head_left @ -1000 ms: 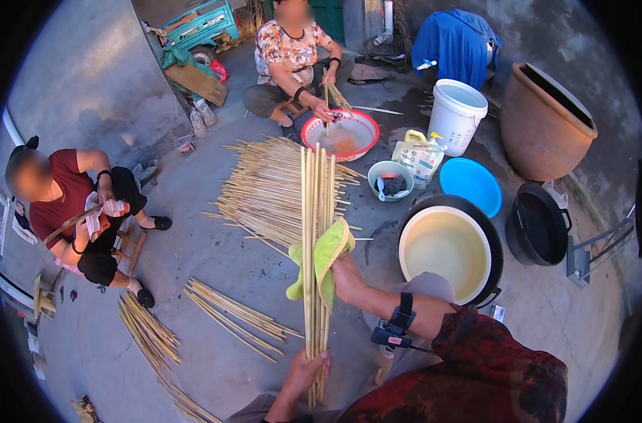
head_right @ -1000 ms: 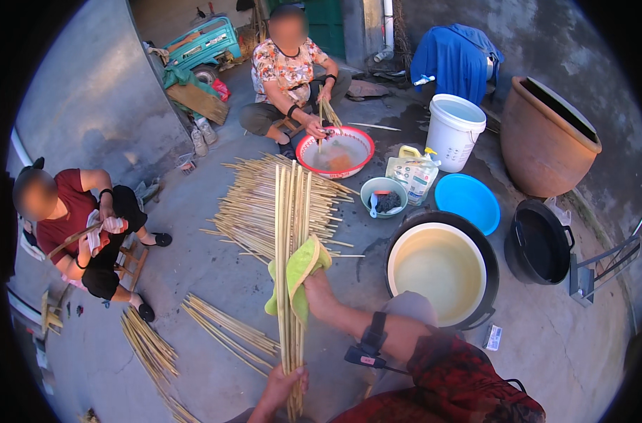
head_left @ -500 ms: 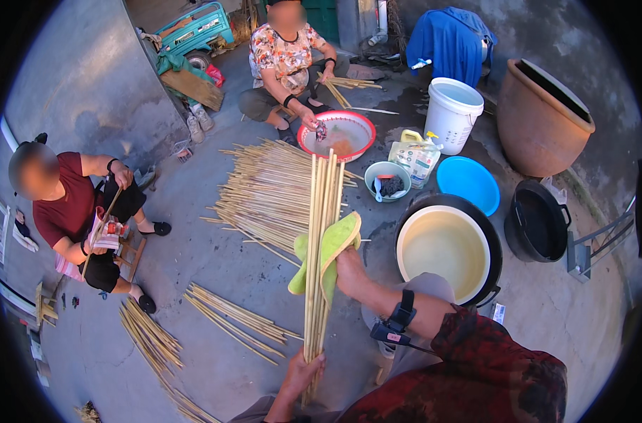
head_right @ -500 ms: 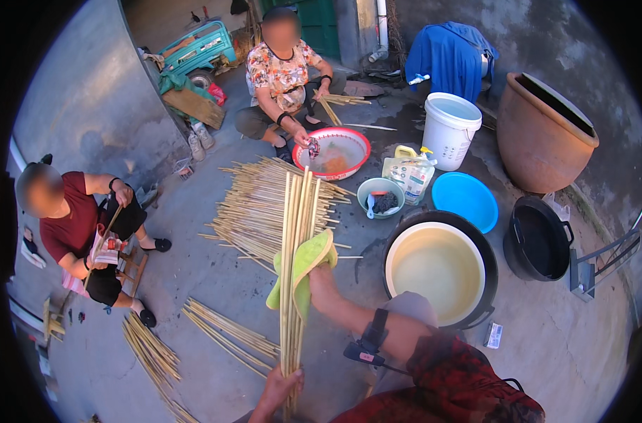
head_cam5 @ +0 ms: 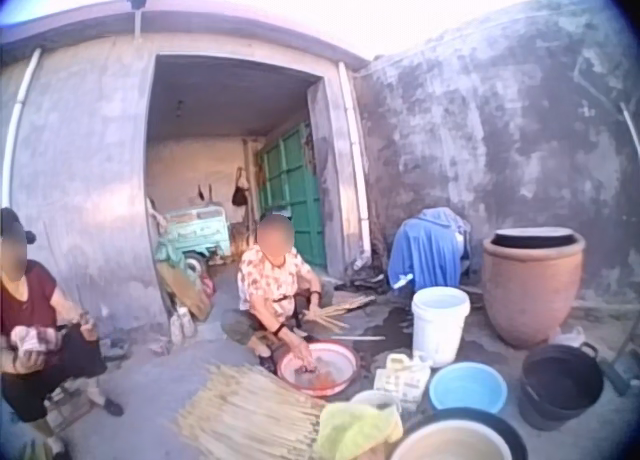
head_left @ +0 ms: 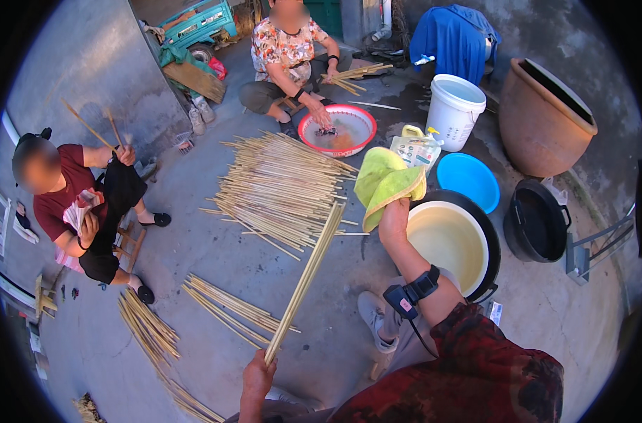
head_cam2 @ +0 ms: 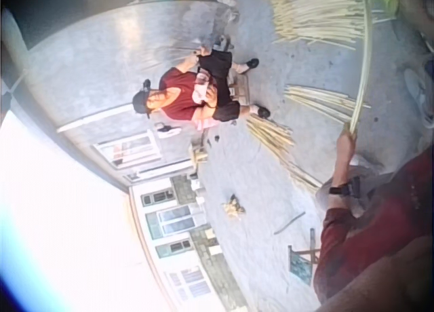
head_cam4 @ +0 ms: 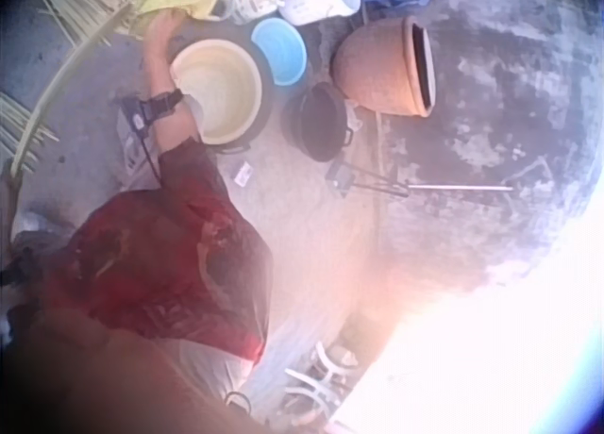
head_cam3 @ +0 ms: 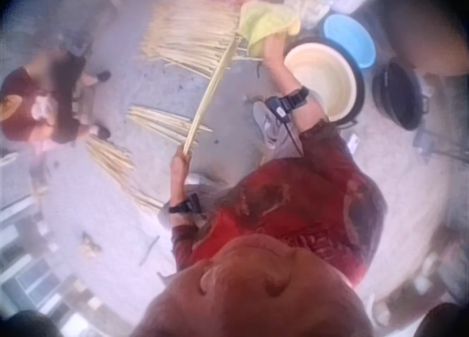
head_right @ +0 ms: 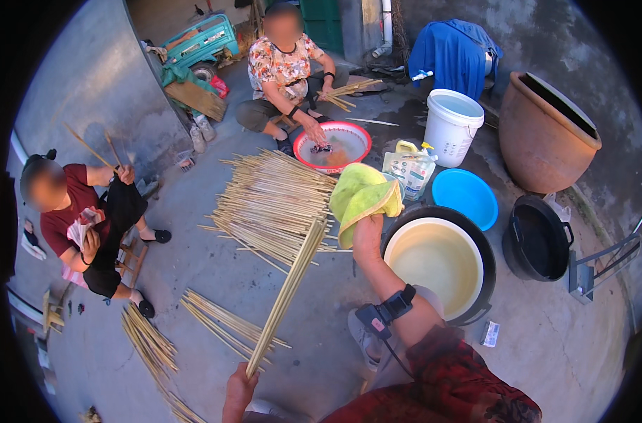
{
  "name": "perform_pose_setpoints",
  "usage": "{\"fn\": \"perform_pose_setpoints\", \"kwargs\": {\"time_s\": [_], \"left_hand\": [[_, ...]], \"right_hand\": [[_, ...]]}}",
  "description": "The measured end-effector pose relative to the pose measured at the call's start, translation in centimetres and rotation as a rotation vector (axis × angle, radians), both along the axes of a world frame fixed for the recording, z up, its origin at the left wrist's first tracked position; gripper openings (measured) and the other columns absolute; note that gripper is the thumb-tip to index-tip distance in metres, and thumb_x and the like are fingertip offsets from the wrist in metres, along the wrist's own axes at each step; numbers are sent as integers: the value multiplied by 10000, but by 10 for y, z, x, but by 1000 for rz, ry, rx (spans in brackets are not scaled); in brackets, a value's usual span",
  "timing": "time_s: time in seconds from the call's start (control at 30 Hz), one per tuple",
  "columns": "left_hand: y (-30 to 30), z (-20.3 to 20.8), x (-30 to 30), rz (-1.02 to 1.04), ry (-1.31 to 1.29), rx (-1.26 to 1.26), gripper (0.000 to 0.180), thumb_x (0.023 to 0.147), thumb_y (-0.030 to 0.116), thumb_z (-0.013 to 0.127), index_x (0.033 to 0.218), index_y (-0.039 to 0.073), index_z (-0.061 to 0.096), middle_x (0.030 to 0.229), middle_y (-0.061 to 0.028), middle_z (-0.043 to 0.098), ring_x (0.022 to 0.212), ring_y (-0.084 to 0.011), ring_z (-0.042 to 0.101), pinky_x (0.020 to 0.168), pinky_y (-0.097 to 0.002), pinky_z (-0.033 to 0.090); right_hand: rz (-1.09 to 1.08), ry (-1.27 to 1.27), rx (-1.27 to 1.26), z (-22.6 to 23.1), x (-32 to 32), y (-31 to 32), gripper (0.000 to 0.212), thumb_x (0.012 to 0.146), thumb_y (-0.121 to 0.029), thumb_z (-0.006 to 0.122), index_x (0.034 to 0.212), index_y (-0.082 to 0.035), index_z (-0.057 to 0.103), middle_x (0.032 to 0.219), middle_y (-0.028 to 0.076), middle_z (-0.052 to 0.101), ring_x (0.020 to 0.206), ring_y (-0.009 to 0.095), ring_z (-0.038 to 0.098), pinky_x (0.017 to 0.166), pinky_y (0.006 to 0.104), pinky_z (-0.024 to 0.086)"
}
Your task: The person wipes a bundle of thin wooden sticks with a green cloth while sitting in a workspace with others who are sorting similar items.
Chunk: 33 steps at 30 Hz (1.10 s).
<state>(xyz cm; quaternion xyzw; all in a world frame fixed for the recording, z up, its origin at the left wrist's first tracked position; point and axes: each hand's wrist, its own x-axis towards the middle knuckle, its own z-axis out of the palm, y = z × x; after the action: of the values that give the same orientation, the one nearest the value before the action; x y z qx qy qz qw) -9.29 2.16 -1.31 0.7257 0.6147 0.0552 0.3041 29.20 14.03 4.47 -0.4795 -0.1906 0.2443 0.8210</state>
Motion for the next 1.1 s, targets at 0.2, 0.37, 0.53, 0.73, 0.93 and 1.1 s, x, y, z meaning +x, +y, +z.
{"fn": "perform_pose_setpoints", "kwargs": {"time_s": [0.2,0.37,0.53,0.73,0.93,1.1], "left_hand": [[10,30,1,-120,280,209,165,742,158,568,829,49,480,726,-156,566,662,-360,558,590,-438,448],[26,56,28,-420,387,431,86,698,87,535,753,67,472,661,-99,530,586,-284,546,534,-391,441],[34,80,44,-641,463,629,63,671,93,511,698,95,454,602,-40,495,559,-199,542,492,-327,427],[36,93,49,-644,571,676,62,667,94,508,716,92,469,642,-35,483,625,-189,535,575,-328,422],[28,124,67,-625,249,846,233,693,163,591,892,66,522,812,-45,538,796,-202,528,746,-380,387],[8,69,17,-500,125,276,244,741,204,598,931,69,524,821,-94,597,795,-268,570,727,-365,435]], "right_hand": [[858,-666,4,-10,-82,-29,352,822,-171,523,1129,-26,430,1056,105,501,963,194,493,812,323,409],[1340,-1228,71,-44,-137,-50,342,780,-256,548,1019,-21,478,983,202,517,884,354,499,771,397,415],[1516,-1397,-89,-40,-142,-61,256,689,-184,570,865,-6,514,823,186,566,770,344,550,667,407,444],[1464,-1403,-218,-38,-142,-59,224,666,-140,561,839,-5,520,766,175,574,725,353,562,616,409,454],[1141,-1358,-210,-43,-129,-41,245,700,-151,558,900,-26,489,799,177,573,744,360,555,628,422,452],[909,-1255,-294,-18,-108,-26,281,714,-190,576,933,-45,478,817,175,573,756,361,551,629,431,446]]}}
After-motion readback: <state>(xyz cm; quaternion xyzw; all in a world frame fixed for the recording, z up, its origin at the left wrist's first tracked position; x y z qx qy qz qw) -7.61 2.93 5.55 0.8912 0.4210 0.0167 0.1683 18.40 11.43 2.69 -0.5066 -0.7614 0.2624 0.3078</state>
